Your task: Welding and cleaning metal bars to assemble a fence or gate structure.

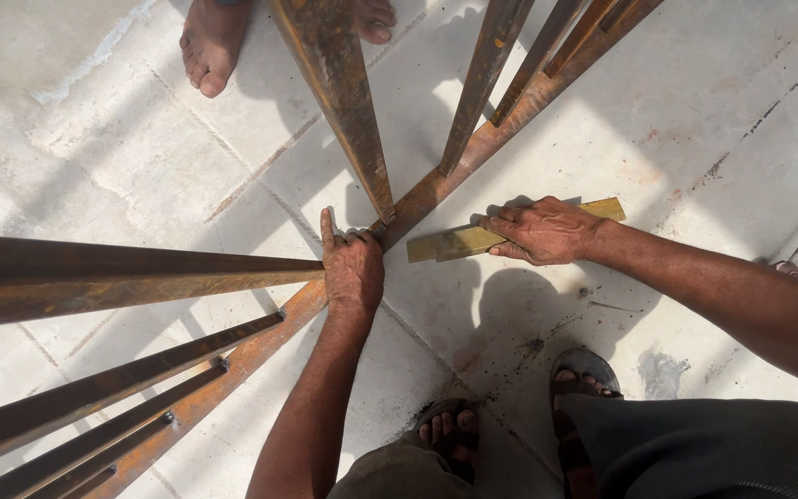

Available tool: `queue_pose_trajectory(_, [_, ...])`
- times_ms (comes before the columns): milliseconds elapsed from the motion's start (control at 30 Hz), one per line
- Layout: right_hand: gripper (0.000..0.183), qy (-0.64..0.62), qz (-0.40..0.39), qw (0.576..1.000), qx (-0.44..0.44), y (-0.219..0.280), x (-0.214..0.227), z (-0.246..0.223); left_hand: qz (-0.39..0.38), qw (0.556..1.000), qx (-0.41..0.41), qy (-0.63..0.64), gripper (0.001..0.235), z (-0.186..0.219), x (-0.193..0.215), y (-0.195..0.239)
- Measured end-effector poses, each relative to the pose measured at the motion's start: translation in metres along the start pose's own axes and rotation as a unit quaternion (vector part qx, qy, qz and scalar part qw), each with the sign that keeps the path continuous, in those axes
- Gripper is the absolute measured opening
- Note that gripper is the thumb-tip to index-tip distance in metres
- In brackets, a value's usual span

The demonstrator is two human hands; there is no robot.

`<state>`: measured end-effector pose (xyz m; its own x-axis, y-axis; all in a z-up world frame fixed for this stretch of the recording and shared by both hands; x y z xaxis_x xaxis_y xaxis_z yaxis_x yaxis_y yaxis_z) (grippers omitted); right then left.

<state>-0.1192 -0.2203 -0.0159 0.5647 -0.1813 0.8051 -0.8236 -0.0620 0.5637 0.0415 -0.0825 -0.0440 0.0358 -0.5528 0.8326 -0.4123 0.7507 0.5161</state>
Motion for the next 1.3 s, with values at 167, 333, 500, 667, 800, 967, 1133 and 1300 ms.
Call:
queue_pose_trajectory(167, [0.065, -0.157, -0.099, 0.976, -0.115, 0.014, -0.037, 0.012, 0.053, 0.998, 0.017, 0.010, 0.022, -0.004, 0.005, -0.002])
queue_pose_trajectory(333, [0.078, -0.357, -0.003, 0.925, -0.130, 0.008, -0.023, -0.013, 0.014, 1.000, 0.003, -0.007, 0.024, -0.001, -0.001, -0.002])
queue_pose_trajectory(500, [0.070, -0.283, 0.057, 0.942, -0.174, -0.014, 0.007, -0.021, 0.027, 1.000, 0.012, -0.005, 0.023, -0.002, 0.005, -0.001])
queue_pose_trajectory(667, [0.063, -0.316, 0.108, 0.922, -0.198, -0.043, -0.010, -0.026, -0.005, 1.000, 0.007, 0.019, 0.016, -0.001, 0.006, 0.004])
queue_pose_trajectory(800, [0.076, -0.258, 0.137, 0.949, -0.116, -0.049, 0.006, -0.044, 0.031, 0.999, 0.005, 0.009, 0.015, -0.002, 0.006, -0.001])
queue_pose_trajectory(967, [0.073, -0.279, 0.101, 0.943, -0.149, -0.049, 0.001, -0.044, 0.039, 0.999, 0.004, 0.015, 0.015, -0.002, 0.006, 0.001])
queue_pose_trajectory(1133, [0.079, -0.240, 0.153, 0.955, -0.088, -0.058, 0.004, -0.044, 0.025, 1.000, 0.001, 0.008, 0.015, -0.002, 0.003, -0.001])
queue_pose_trajectory(1300, [0.075, -0.288, 0.073, 0.946, -0.127, -0.055, -0.002, -0.051, -0.008, 0.999, -0.003, 0.043, 0.012, -0.002, 0.010, 0.002])
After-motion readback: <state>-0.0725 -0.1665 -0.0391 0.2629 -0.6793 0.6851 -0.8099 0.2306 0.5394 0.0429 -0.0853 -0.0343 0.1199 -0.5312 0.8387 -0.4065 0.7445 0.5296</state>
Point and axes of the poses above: each hand's wrist, its own y-axis away from the middle knuckle, its own x-axis out of the back of the hand, z = x × y, the point moved 10 cm from there along -y, towards the middle knuckle, and after that the axes turned 9 degrees about -z, right-handed, at the moved point
